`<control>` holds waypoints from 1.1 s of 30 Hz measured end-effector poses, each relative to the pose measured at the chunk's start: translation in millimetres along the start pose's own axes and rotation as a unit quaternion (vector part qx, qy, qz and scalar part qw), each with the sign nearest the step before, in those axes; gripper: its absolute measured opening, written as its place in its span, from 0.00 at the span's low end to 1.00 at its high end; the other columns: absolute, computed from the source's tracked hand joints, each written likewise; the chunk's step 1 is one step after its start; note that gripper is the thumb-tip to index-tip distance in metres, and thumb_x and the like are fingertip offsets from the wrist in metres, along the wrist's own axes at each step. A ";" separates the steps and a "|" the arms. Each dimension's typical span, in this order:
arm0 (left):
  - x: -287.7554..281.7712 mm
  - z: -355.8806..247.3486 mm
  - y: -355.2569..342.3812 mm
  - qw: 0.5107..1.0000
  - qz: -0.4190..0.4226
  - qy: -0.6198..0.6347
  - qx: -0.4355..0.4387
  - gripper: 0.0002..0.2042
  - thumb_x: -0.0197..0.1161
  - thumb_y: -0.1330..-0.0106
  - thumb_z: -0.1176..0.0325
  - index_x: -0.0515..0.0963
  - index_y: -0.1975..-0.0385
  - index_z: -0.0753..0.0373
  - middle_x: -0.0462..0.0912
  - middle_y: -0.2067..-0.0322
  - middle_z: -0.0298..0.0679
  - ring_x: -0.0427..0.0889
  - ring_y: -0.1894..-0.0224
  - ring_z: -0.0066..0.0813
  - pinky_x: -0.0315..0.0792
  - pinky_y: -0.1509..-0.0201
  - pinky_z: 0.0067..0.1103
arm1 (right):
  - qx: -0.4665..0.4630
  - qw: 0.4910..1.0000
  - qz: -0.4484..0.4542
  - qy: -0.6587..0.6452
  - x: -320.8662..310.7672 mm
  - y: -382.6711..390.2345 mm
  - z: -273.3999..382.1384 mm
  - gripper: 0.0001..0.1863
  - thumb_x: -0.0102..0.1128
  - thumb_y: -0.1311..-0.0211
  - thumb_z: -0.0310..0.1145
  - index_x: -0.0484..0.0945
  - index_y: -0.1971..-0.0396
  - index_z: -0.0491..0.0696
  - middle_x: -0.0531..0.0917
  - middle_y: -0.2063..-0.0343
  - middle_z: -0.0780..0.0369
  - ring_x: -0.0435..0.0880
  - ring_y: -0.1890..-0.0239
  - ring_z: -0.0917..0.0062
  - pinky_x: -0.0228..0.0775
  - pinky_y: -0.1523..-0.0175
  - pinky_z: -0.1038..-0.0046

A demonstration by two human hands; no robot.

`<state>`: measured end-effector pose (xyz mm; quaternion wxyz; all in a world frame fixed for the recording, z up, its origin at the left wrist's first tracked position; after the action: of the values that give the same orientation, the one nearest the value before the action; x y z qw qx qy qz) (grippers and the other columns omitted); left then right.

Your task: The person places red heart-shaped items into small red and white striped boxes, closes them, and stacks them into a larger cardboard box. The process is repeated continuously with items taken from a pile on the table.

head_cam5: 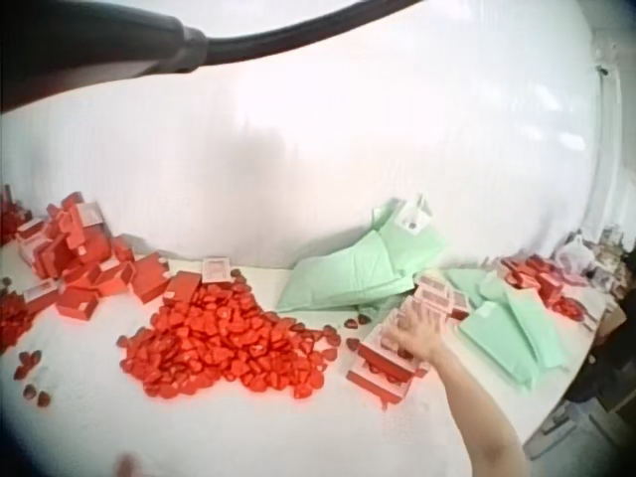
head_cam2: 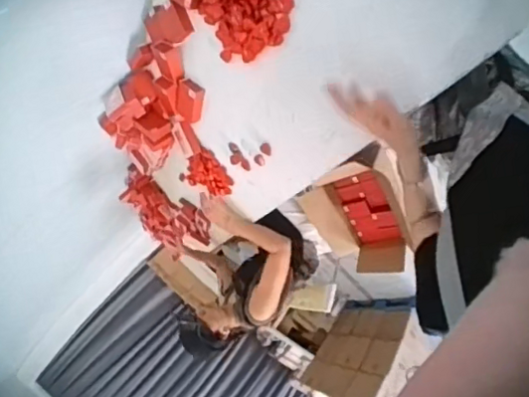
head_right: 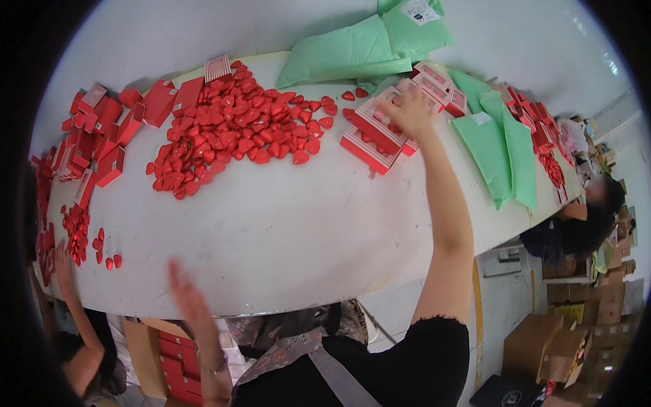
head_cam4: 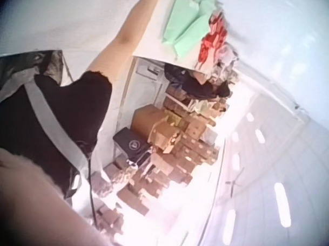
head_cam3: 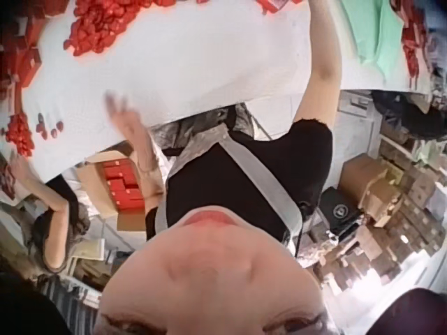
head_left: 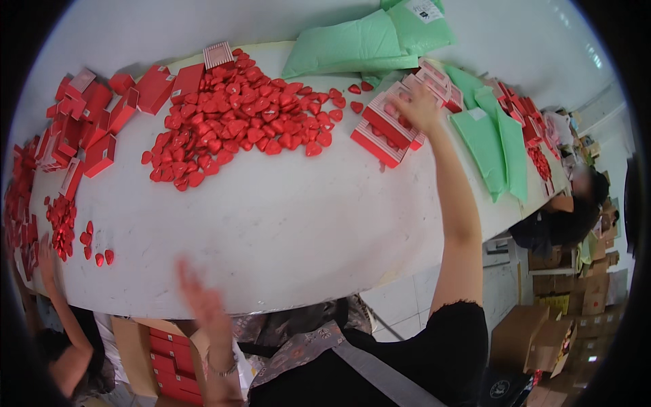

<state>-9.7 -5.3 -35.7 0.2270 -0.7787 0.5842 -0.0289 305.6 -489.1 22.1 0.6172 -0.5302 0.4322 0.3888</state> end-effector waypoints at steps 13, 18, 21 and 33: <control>317.4 -53.7 -129.7 0.740 0.307 0.449 -0.396 0.21 0.59 0.30 0.65 0.65 0.40 0.62 0.72 0.44 0.35 0.71 0.41 0.25 0.69 0.38 0.29 | -0.048 0.964 0.193 -0.178 -30.0 44.1 10.7 0.55 0.61 0.58 0.73 0.65 0.34 0.48 0.71 0.39 0.49 0.69 0.38 0.55 0.60 0.36 0.55; 352.4 -63.8 -147.4 0.774 0.281 0.450 -0.346 0.19 0.61 0.31 0.66 0.68 0.44 0.63 0.76 0.49 0.36 0.78 0.48 0.24 0.76 0.44 0.27 | -0.031 0.964 0.182 -0.192 -23.6 14.8 -9.1 0.59 0.64 0.55 0.68 0.60 0.36 0.32 0.77 0.48 0.42 0.78 0.44 0.58 0.69 0.42 0.65; 352.7 -62.3 -144.7 0.800 0.239 0.419 -0.357 0.18 0.61 0.32 0.66 0.70 0.46 0.65 0.77 0.50 0.38 0.79 0.50 0.27 0.77 0.45 0.31 | -0.010 0.963 0.200 -0.178 -25.8 20.5 -3.9 0.58 0.61 0.59 0.74 0.68 0.42 0.35 0.81 0.55 0.44 0.80 0.47 0.58 0.71 0.44 0.64; 272.7 -46.5 -141.3 0.658 0.292 0.556 -0.415 0.29 0.59 0.33 0.49 0.65 0.40 0.63 0.72 0.42 0.45 0.74 0.41 0.39 0.71 0.36 0.39 | -0.017 0.952 0.230 -0.202 -64.3 112.7 36.9 0.52 0.62 0.54 0.72 0.69 0.47 0.34 0.83 0.61 0.50 0.76 0.47 0.49 0.71 0.46 0.58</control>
<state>188.8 -241.5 0.6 -0.4904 -0.4205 0.7498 -0.1430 183.6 -438.7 49.4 0.5760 -0.3372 0.4024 0.6266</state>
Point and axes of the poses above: each hand's wrist, its own y-axis away from the middle knuckle, its own x-axis out of the palm, z = x × y, the point moved 2 cm from there along -y, towards the middle knuckle
